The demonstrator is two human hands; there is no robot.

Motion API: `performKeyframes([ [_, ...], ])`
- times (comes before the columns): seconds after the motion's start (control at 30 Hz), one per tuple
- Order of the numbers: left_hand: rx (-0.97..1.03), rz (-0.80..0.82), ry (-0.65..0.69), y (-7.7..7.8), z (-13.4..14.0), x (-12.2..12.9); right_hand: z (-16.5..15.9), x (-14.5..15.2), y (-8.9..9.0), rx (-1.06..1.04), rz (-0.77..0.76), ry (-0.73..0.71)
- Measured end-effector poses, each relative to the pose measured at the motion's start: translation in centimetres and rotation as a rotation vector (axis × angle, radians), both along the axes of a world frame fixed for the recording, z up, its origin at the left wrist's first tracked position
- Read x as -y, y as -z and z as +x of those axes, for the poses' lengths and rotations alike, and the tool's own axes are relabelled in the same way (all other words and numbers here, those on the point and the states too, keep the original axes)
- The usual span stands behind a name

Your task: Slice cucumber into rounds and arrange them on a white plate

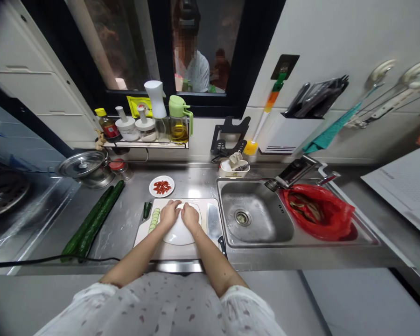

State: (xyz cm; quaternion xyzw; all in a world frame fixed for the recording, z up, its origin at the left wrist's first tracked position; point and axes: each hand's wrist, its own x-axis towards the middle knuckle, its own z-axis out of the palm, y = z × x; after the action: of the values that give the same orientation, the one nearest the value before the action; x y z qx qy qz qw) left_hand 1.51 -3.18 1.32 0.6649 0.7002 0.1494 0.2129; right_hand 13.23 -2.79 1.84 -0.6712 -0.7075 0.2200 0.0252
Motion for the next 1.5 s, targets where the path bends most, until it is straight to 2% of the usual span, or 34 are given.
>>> performKeyframes([
  [0.2,-0.057,0.023,0.079,0.2,-0.3,0.2,0.4,0.8,-0.3,0.000,0.032,-0.034],
  [0.37,-0.078,0.032,0.136,0.4,-0.5,0.4,1.1,2.0,0.2,0.079,0.069,-0.135],
  [0.5,-0.073,0.011,0.093,0.6,-0.4,0.4,1.2,2.3,0.5,0.135,0.052,-0.193],
  [0.93,-0.052,0.009,0.031,0.6,-0.1,0.4,1.0,1.9,0.4,0.167,0.048,-0.204],
  [1.5,-0.051,0.031,0.053,0.7,-0.2,0.1,0.9,1.7,0.1,0.178,0.040,-0.205],
])
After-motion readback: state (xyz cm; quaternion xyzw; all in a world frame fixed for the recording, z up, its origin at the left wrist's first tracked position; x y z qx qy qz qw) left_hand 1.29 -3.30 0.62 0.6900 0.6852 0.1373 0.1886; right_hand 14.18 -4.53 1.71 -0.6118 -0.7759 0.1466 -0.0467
